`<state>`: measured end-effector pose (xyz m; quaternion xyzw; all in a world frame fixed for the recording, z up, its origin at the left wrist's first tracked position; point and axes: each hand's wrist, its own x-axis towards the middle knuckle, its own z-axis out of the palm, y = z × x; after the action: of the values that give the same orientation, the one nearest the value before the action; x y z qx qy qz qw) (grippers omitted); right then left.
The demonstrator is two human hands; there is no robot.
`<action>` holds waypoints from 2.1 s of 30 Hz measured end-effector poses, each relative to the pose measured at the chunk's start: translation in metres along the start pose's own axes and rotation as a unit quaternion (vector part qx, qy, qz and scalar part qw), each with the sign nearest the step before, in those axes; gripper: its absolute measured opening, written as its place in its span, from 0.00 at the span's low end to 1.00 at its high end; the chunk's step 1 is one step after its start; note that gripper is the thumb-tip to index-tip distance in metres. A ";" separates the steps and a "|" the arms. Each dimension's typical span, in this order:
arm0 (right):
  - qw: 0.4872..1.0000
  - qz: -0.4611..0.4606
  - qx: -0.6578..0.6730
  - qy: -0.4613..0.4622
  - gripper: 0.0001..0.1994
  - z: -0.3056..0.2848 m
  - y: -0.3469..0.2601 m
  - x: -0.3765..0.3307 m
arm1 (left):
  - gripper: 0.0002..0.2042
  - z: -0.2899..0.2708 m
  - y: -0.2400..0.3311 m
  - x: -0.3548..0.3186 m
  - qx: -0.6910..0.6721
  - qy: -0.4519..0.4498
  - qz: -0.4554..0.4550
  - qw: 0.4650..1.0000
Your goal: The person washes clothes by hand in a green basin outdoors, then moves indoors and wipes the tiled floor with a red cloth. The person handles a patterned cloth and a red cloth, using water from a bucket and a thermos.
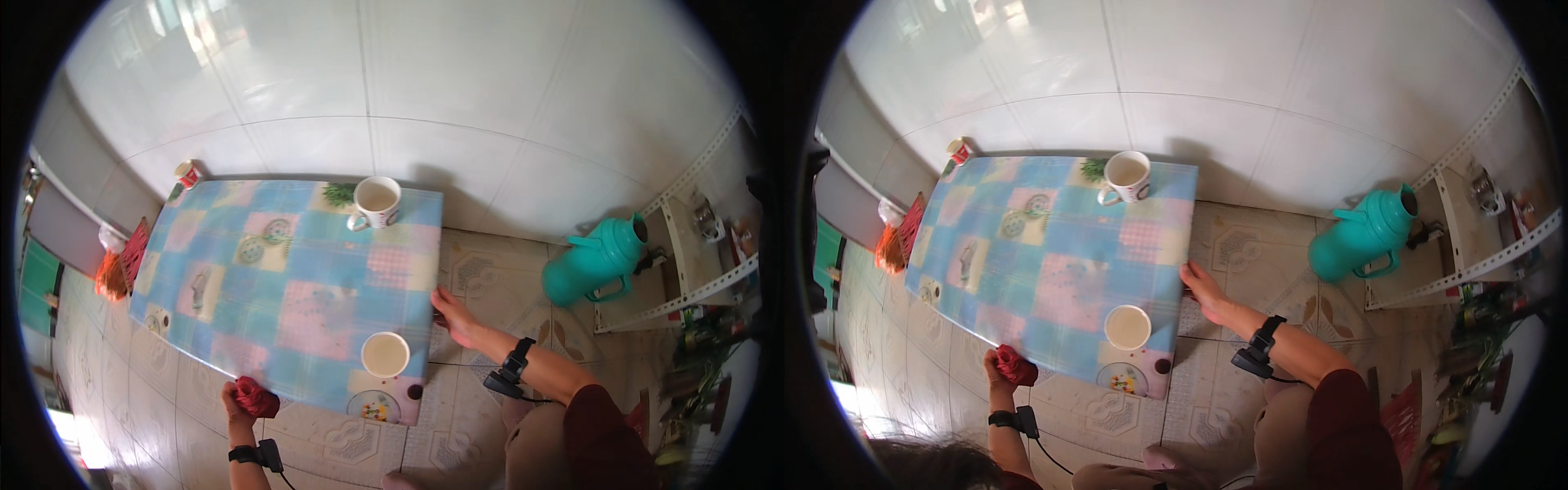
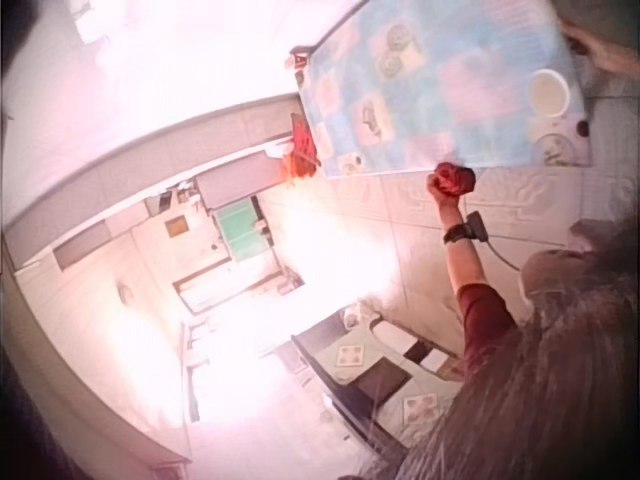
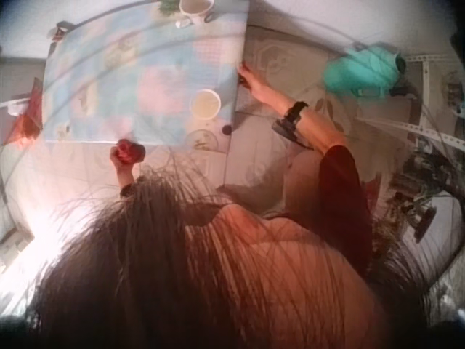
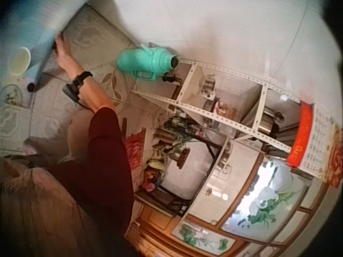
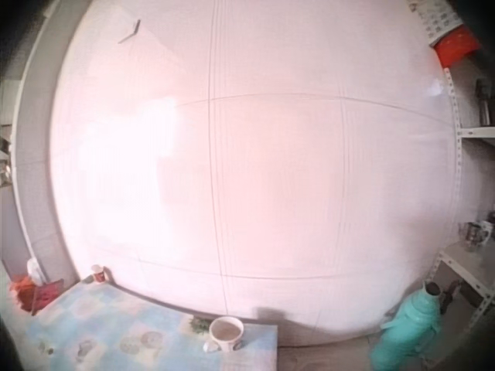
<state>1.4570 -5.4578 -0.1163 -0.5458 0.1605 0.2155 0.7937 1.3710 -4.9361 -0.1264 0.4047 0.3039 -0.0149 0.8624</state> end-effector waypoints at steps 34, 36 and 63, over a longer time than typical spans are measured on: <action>0.817 0.062 -0.253 -0.514 0.10 -0.070 0.003 -0.044 | 0.17 0.271 -0.098 -0.198 0.575 -0.435 -0.143 0.678; 0.794 0.092 -0.230 -0.556 0.14 -0.062 -0.002 -0.057 | 0.18 0.292 -0.123 -0.194 0.577 -0.416 -0.107 0.694; 0.711 -0.172 -0.620 0.286 0.22 -0.263 -0.033 0.012 | 0.18 0.280 -0.225 -0.119 0.694 -0.501 0.381 0.351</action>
<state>1.4793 -5.7125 -0.1887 -0.9687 0.1136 -0.0395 0.2169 1.3561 -5.3111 -0.0812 0.8486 -0.4893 -0.0903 0.1799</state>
